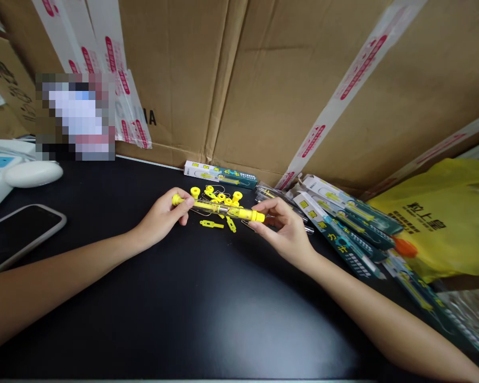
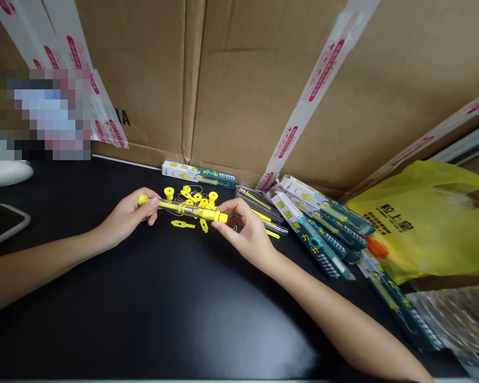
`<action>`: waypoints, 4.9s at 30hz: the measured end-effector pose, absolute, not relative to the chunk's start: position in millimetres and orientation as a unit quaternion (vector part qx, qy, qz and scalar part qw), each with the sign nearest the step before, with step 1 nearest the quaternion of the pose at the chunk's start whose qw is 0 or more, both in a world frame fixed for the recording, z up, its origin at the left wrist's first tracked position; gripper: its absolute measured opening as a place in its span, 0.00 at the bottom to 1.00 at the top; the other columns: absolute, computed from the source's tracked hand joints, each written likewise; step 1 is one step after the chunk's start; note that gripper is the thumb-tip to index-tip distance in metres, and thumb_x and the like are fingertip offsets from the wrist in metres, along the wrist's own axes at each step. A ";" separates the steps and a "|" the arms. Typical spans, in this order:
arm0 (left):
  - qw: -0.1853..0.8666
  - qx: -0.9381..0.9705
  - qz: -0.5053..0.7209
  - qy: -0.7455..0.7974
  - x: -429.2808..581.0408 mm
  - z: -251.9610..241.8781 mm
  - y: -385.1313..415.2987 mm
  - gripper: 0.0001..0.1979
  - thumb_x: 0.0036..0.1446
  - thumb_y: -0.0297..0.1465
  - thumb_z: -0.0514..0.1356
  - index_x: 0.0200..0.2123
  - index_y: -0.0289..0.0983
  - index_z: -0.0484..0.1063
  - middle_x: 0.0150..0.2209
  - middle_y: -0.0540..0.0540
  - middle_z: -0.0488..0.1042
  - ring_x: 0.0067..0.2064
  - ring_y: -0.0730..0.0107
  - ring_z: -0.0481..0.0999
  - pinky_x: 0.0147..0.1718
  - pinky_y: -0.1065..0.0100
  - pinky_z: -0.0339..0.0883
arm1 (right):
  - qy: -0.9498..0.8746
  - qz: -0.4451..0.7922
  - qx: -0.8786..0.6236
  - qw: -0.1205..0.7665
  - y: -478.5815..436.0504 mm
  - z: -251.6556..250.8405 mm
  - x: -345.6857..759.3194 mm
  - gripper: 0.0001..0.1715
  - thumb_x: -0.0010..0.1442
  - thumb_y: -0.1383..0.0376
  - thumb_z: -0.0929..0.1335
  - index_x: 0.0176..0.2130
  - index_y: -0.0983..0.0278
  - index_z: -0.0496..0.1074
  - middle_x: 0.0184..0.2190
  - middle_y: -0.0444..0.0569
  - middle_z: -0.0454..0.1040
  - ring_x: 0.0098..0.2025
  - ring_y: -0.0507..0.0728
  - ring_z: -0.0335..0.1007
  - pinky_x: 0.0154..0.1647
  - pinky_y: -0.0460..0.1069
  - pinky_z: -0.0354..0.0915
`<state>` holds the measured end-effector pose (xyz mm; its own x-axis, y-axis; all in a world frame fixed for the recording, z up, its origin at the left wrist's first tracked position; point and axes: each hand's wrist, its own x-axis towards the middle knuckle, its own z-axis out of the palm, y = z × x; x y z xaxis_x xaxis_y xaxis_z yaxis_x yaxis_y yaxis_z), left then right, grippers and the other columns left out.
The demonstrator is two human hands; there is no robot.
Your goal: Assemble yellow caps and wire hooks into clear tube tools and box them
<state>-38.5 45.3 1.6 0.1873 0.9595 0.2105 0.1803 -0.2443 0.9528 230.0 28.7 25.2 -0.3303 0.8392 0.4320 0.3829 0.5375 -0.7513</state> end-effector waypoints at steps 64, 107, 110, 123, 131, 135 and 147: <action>0.445 0.669 0.428 0.414 -31.8 3.5 36.4 0.09 0.59 0.38 0.56 0.35 0.37 0.64 0.19 0.57 0.64 0.22 0.76 0.64 0.26 0.71 0.58 | -0.802 0.200 -0.366 0.428 28.3 28.4 226.8 0.07 0.61 0.61 0.68 0.33 0.62 0.70 0.34 0.47 0.66 0.33 0.53 0.63 0.31 0.48 0.62; 0.423 0.709 0.367 0.429 -32.2 1.6 30.6 0.11 0.55 0.39 0.62 0.35 0.38 0.72 0.29 0.50 0.78 0.29 0.72 0.74 0.29 0.71 0.65 | -0.688 0.401 -0.374 0.475 41.2 33.0 236.6 0.17 0.57 0.52 0.71 0.38 0.62 0.70 0.31 0.44 0.71 0.25 0.49 0.68 0.26 0.46 0.70; 0.398 0.714 0.374 0.438 -32.0 2.9 29.5 0.10 0.53 0.38 0.64 0.36 0.38 0.73 0.29 0.50 0.77 0.31 0.71 0.74 0.30 0.71 0.65 | -0.688 0.397 -0.377 0.476 40.9 33.8 235.4 0.18 0.56 0.52 0.71 0.37 0.62 0.70 0.29 0.44 0.71 0.24 0.49 0.68 0.25 0.46 0.70; 0.410 0.692 0.403 0.436 -33.5 2.0 29.7 0.10 0.54 0.38 0.62 0.36 0.38 0.72 0.26 0.52 0.73 0.25 0.76 0.69 0.23 0.74 0.61 | -0.686 0.394 -0.383 0.478 39.6 32.4 234.9 0.18 0.55 0.52 0.72 0.37 0.62 0.69 0.29 0.43 0.71 0.24 0.49 0.69 0.26 0.47 0.70; 0.378 0.664 0.467 0.446 -34.1 5.2 32.9 0.11 0.55 0.38 0.61 0.37 0.37 0.74 0.25 0.52 0.69 0.24 0.76 0.65 0.25 0.72 0.60 | -0.699 0.386 -0.376 0.470 33.8 33.1 229.3 0.18 0.55 0.52 0.71 0.36 0.62 0.68 0.28 0.42 0.70 0.24 0.49 0.69 0.26 0.47 0.70; 0.381 0.660 0.480 0.433 -33.3 4.3 33.1 0.11 0.56 0.39 0.60 0.38 0.38 0.71 0.26 0.53 0.67 0.25 0.76 0.65 0.26 0.72 0.60 | -0.703 0.372 -0.379 0.473 30.1 33.2 225.5 0.18 0.55 0.51 0.72 0.36 0.61 0.68 0.29 0.43 0.69 0.25 0.49 0.69 0.25 0.47 0.71; 0.495 0.518 0.555 0.423 -22.8 0.9 27.6 0.18 0.52 0.36 0.63 0.43 0.38 0.63 0.25 0.56 0.62 0.25 0.77 0.64 0.27 0.71 0.61 | -0.719 0.369 -0.385 0.446 27.7 29.4 223.3 0.16 0.57 0.53 0.71 0.37 0.61 0.67 0.29 0.43 0.70 0.26 0.50 0.69 0.27 0.47 0.71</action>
